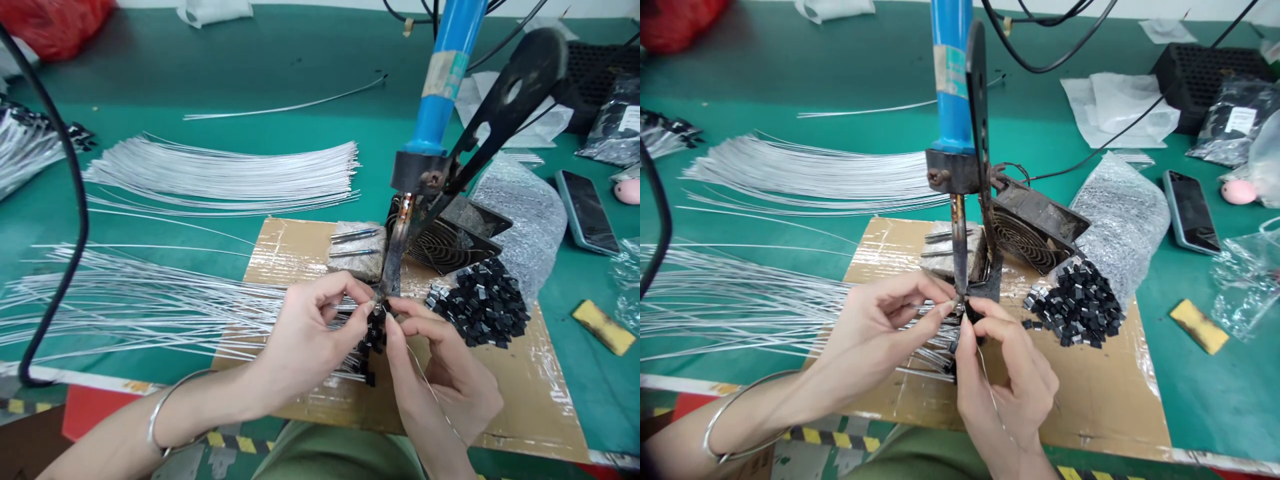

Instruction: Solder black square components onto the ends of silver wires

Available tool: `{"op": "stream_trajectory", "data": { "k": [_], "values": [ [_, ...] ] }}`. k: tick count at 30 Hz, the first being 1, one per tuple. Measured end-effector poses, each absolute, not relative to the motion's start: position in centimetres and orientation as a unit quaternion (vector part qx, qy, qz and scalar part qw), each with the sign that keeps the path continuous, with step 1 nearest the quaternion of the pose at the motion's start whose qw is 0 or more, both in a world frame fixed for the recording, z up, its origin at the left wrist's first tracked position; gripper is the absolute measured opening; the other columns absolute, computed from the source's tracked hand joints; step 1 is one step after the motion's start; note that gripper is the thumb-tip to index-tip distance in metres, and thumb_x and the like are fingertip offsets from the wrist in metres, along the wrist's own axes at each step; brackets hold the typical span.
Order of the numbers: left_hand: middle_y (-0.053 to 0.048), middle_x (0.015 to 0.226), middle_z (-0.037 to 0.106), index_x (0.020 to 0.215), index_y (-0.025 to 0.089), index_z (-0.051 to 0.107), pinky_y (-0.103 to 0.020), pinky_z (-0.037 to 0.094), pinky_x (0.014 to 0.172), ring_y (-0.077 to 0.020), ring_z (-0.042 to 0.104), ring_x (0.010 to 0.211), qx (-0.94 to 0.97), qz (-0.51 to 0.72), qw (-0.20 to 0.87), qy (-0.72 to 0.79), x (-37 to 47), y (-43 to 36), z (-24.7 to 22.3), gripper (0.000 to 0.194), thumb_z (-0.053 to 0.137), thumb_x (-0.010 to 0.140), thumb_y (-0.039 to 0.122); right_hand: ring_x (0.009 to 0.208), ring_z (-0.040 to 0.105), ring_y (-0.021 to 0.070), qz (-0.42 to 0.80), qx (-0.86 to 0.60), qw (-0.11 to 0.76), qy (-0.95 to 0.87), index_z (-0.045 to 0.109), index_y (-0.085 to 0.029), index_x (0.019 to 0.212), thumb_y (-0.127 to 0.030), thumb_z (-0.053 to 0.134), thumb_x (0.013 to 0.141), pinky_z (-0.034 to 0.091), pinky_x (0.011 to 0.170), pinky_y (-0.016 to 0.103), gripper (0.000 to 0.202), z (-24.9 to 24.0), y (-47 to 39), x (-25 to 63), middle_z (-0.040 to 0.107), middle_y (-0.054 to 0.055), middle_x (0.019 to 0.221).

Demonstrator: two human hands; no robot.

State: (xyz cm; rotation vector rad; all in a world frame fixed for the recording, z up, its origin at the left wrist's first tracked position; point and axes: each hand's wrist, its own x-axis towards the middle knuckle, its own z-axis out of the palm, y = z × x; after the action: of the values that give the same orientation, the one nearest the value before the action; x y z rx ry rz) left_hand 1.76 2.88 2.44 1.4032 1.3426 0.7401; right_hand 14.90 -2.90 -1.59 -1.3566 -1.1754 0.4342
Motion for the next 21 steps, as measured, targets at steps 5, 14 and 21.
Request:
{"op": "stream_trajectory", "data": {
  "k": [5,14,21],
  "values": [
    [-0.008,0.082,0.074,0.075,0.017,0.068,-0.028,0.047,0.059,-0.0215,0.069,0.077,0.580,0.309,0.507,0.559,1.73,2.86,2.73,0.014,0.062,0.080,0.028,0.087,0.079,0.0142,0.189,-0.589,0.598,-0.510,0.070,-0.019,0.084,-0.006,0.075,0.085,0.060,0.082,0.021,0.014,-1.53,-3.02,14.90,0.081,0.004,0.097],
    [-0.009,0.082,0.075,0.075,0.017,0.070,-0.030,0.046,0.059,-0.0225,0.068,0.077,0.581,0.297,0.499,0.570,1.74,2.89,2.35,0.013,0.063,0.080,0.028,0.093,0.078,0.0141,0.212,-0.577,0.600,-0.512,0.069,-0.020,0.085,-0.007,0.073,0.087,0.060,0.088,0.022,0.013,-1.83,-2.97,15.05,0.080,0.004,0.099],
    [-0.009,0.081,0.075,0.075,0.017,0.069,-0.030,0.047,0.061,-0.0224,0.068,0.076,0.578,0.295,0.504,0.570,1.85,2.86,2.24,0.014,0.063,0.080,0.029,0.090,0.078,0.0142,0.214,-0.581,0.605,-0.501,0.070,-0.020,0.085,-0.008,0.074,0.087,0.061,0.086,0.023,0.013,-1.87,-2.96,15.05,0.080,0.003,0.096]
  ]
}}
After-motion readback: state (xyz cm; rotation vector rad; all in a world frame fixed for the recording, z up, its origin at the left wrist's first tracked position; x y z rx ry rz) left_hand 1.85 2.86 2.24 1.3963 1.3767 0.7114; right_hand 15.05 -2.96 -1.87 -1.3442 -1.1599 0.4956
